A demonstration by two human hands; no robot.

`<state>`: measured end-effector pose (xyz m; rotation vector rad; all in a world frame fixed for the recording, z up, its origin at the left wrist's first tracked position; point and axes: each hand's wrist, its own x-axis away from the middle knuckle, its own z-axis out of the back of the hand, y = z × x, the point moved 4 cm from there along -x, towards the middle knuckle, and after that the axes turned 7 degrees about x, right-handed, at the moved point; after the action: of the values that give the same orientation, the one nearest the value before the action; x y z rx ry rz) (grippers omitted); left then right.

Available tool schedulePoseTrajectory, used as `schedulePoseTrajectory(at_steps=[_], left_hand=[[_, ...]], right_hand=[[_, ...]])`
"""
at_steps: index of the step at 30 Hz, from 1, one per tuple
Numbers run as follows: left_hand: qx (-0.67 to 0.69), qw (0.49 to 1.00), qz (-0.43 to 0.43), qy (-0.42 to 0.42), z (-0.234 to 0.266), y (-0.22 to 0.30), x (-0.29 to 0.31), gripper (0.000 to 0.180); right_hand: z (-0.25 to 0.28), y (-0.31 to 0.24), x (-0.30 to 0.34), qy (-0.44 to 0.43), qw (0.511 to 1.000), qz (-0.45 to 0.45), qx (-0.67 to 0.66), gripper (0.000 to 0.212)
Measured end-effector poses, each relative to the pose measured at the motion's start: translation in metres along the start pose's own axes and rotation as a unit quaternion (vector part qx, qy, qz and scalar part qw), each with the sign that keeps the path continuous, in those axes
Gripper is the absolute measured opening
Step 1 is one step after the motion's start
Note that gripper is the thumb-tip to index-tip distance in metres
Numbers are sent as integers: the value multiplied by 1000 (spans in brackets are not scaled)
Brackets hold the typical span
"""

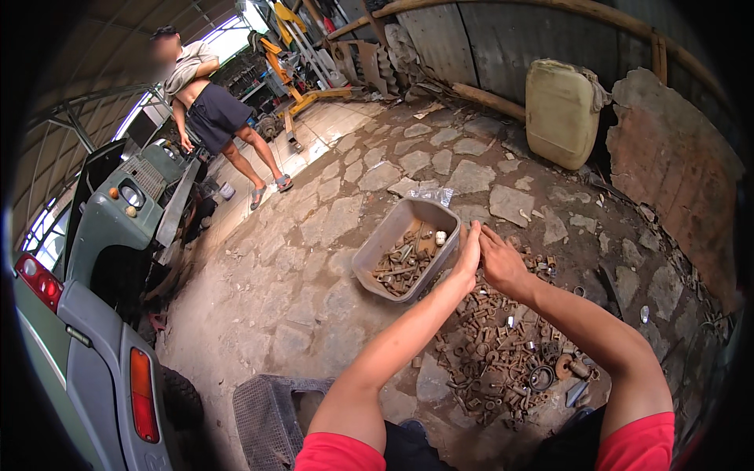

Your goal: The person sits on a low stool and scrubs various rusty metal parts, including bolts, nuts, and washers, using a small abrasive block. They pick items from a pile on the floor, rub them, and place some into a plastic container.

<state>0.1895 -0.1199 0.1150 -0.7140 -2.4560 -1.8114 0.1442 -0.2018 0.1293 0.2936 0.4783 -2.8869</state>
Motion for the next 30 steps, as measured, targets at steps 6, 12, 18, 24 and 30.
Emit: schedulePoseTrajectory(at_steps=[6, 12, 18, 24, 30], left_hand=[[14, 994, 6, -106, 21, -5, -13, 80], [50, 998, 17, -45, 11, -19, -21, 80], [-38, 998, -32, 43, 6, -10, -22, 84], [13, 998, -59, 18, 16, -1, -26, 79], [5, 1000, -6, -17, 12, 2, -14, 76]], right_hand=[[-14, 11, -3, 20, 999, 22, -17, 58], [-10, 7, 1, 9, 999, 44, 14, 58], [-9, 9, 0, 17, 1000, 13, -8, 60], [1, -2, -6, 37, 998, 58, -7, 65], [3, -4, -3, -1, 999, 37, 4, 64]])
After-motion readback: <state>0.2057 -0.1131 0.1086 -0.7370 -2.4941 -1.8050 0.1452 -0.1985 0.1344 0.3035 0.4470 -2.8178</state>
